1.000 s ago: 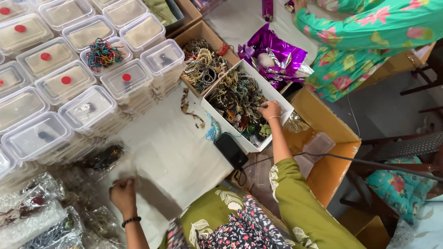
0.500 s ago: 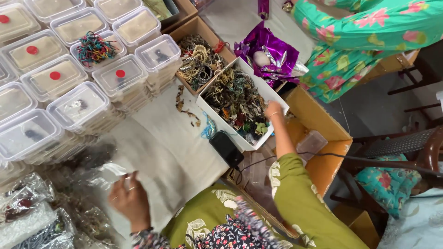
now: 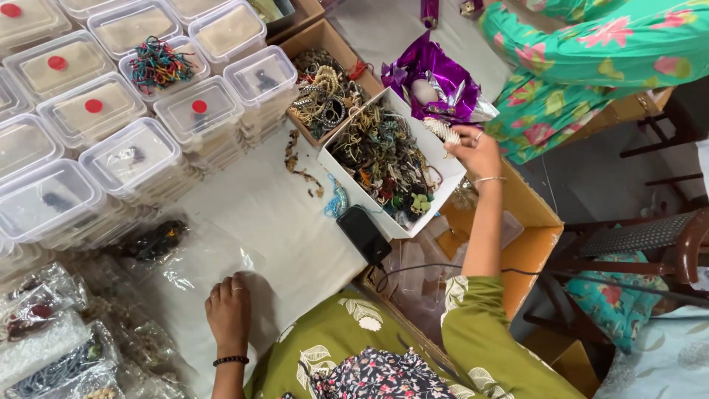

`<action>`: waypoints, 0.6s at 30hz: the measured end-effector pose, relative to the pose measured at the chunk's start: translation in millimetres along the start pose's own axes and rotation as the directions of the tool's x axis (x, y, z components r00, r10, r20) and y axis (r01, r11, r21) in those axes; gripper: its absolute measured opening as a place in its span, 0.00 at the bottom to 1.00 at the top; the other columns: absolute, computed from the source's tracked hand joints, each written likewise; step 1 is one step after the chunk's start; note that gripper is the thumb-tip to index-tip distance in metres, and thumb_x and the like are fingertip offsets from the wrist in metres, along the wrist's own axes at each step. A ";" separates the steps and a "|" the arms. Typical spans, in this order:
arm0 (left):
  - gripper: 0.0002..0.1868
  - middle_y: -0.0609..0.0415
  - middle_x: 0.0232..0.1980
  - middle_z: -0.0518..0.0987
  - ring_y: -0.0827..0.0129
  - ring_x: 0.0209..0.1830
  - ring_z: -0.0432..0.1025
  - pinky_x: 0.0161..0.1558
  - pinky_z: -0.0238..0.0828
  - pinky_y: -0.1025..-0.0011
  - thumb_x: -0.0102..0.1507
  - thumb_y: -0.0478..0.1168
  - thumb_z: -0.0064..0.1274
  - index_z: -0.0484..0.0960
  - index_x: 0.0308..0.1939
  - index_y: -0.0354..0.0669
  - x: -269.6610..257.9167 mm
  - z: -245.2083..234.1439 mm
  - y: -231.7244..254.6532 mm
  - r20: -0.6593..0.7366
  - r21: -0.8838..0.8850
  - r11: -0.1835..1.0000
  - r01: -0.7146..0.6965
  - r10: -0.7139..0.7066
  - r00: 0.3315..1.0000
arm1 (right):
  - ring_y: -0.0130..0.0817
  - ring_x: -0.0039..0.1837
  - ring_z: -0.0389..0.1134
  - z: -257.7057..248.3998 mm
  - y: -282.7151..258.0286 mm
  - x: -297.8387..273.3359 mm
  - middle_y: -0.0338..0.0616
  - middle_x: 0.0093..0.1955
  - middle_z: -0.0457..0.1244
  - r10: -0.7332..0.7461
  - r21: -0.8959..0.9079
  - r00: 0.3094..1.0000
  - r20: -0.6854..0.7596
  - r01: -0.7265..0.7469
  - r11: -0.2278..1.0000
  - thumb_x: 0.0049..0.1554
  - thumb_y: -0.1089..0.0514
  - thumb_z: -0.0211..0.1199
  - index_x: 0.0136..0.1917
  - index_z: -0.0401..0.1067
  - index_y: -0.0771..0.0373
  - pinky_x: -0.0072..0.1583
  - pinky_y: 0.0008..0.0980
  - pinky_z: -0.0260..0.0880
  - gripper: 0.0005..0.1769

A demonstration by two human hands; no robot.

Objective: The person picks up various jewelry items, including necklaces and bracelets, from a white box and places them into small clear plastic bags. They then seal the bags and set them aside on the table.

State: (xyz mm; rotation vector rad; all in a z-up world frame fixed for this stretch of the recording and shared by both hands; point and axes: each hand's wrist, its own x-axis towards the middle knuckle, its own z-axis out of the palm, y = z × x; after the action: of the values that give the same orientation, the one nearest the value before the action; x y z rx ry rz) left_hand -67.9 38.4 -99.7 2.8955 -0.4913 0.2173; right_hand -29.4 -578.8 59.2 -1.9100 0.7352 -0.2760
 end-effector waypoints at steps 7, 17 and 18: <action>0.08 0.48 0.53 0.82 0.50 0.57 0.75 0.54 0.75 0.59 0.65 0.34 0.48 0.81 0.45 0.38 9.5 -13.1 19.4 0.021 -0.115 0.986 0.123 -0.121 0.992 | 0.42 0.51 0.74 50.3 110.2 47.6 0.51 0.51 0.71 0.221 -0.804 0.974 0.044 -0.096 0.587 0.45 0.55 0.79 0.61 0.76 0.54 0.59 0.38 0.72 0.30; 0.07 0.49 0.44 0.83 0.56 0.49 0.77 0.44 0.78 0.62 0.65 0.32 0.48 0.83 0.39 0.39 11.7 -4.7 22.1 0.038 -0.100 0.979 0.179 -0.176 0.984 | 0.60 0.59 0.70 65.8 140.5 21.7 0.58 0.56 0.69 0.118 -0.900 0.993 -0.016 -0.066 0.430 0.56 0.66 0.59 0.58 0.77 0.58 0.59 0.51 0.72 0.17; 0.07 0.49 0.44 0.84 0.56 0.49 0.77 0.43 0.78 0.62 0.65 0.32 0.49 0.83 0.38 0.38 11.2 -3.8 22.9 0.021 -0.103 0.978 0.179 -0.178 0.984 | 0.59 0.59 0.70 62.6 129.4 16.9 0.57 0.56 0.69 0.131 -0.888 0.991 -0.008 -0.067 0.454 0.55 0.65 0.61 0.58 0.79 0.55 0.59 0.51 0.72 0.19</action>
State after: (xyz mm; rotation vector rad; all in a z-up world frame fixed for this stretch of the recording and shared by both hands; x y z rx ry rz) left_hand -65.6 14.5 -90.2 2.8185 -0.2337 0.1430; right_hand -32.7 -579.6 -85.5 -2.8442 1.0736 0.3523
